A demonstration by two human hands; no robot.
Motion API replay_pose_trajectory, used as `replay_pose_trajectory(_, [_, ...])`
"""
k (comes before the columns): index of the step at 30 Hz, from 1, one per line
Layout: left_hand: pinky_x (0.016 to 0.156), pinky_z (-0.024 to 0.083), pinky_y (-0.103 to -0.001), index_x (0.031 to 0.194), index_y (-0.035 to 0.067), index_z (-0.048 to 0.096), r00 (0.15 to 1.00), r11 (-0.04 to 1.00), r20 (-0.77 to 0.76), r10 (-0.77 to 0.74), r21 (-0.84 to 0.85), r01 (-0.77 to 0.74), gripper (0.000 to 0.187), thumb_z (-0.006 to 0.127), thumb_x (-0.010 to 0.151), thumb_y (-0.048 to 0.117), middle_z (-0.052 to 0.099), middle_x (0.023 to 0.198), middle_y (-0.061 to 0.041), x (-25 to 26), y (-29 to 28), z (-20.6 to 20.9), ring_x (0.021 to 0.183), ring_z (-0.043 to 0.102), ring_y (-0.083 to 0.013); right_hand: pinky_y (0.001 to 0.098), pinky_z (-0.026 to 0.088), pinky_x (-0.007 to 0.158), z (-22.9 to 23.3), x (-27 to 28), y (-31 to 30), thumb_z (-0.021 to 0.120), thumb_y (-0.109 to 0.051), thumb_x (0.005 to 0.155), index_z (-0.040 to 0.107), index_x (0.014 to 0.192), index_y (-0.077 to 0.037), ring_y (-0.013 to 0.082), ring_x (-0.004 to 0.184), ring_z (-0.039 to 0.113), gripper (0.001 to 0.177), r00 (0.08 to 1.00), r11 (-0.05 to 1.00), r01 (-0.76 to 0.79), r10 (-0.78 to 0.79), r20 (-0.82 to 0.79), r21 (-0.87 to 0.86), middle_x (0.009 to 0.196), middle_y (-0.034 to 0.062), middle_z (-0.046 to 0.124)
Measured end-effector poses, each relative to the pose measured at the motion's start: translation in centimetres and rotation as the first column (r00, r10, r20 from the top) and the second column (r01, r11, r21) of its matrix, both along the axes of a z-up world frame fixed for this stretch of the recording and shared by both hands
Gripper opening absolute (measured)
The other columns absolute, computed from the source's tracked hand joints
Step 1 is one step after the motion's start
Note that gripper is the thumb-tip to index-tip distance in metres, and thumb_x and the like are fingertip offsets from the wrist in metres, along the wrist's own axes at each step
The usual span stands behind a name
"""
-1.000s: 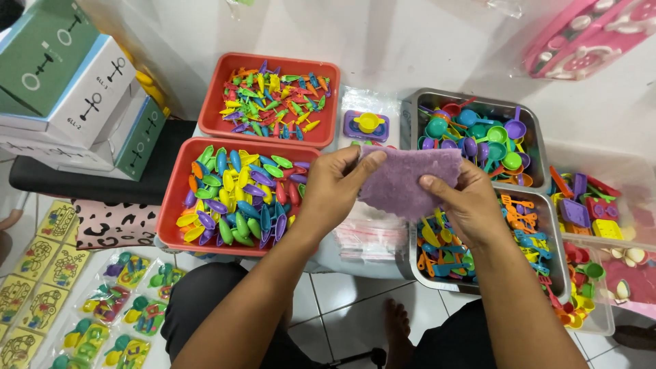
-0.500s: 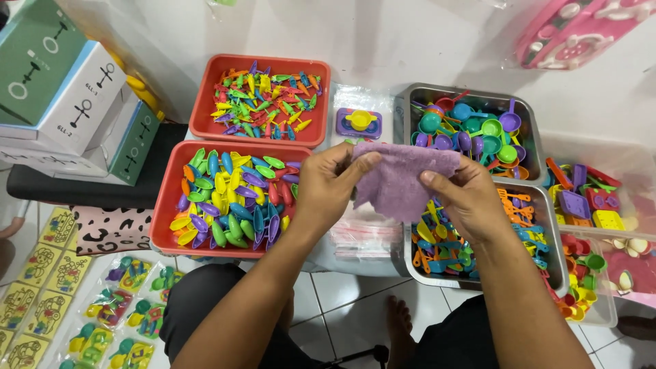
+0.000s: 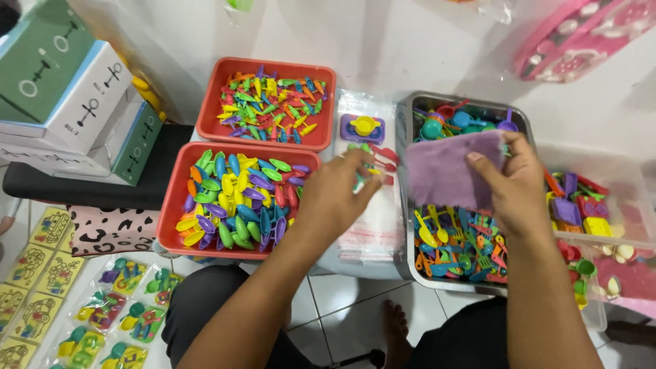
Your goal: Cleaning small plastic toy components with a cloth and packing them into bags and small containers.
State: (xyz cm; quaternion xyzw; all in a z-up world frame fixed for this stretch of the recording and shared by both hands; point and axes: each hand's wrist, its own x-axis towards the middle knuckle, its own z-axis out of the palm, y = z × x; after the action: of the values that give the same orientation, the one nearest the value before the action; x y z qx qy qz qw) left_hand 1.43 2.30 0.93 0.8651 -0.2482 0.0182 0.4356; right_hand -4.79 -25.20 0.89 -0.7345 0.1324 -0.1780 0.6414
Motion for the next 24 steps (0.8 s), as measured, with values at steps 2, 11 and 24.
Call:
replay_pose_trajectory(2, [0.067, 0.054, -0.042, 0.111, 0.010, 0.068, 0.997, 0.992, 0.050, -0.055, 0.119, 0.048, 0.031, 0.069, 0.090, 0.033, 0.075, 0.091, -0.007, -0.1, 0.1, -0.1, 0.079, 0.071, -0.0272, 0.0233, 0.054, 0.081, 0.5, 1.3, -0.5, 0.060, 0.006, 0.096, 0.047, 0.135, -0.009, 0.0131, 0.095, 0.062, 0.043, 0.999, 0.998, -0.022, 0.023, 0.023, -0.057, 0.116, 0.0087, 0.063])
replay_pose_trajectory(11, [0.094, 0.048, -0.052, 0.103, 0.012, 0.080, 0.905, 0.698, -0.071, -0.419, 0.613, 0.371, 0.028, 0.075, 0.087, 0.034, 0.073, 0.103, -0.014, -2.1, -0.9, -4.1, 0.098, 0.069, -0.0338, 0.0267, 0.062, 0.078, -4.5, 13.2, -5.8, 0.074, -0.010, 0.098, 0.039, 0.145, -0.016, 0.0125, 0.092, 0.070, 0.060, 0.997, 0.996, 0.080, -0.080, -0.003, -0.047, 0.107, 0.0024, 0.065])
replay_pose_trajectory(24, [0.108, 0.035, -0.058, 0.104, 0.006, 0.079, 0.903, 0.641, -0.140, -0.405, 0.661, 0.390, 0.031, 0.078, 0.086, 0.032, 0.072, 0.110, -0.017, -3.5, -0.3, -3.7, 0.105, 0.066, -0.0320, 0.0504, 0.057, 0.081, -2.1, 6.0, 9.2, 0.068, -0.023, 0.089, 0.080, 0.101, -0.016, 0.0379, 0.088, 0.074, 0.018, 0.785, 0.232, -0.594, 0.378, -0.491, -0.771, 0.095, 0.0110, 0.077])
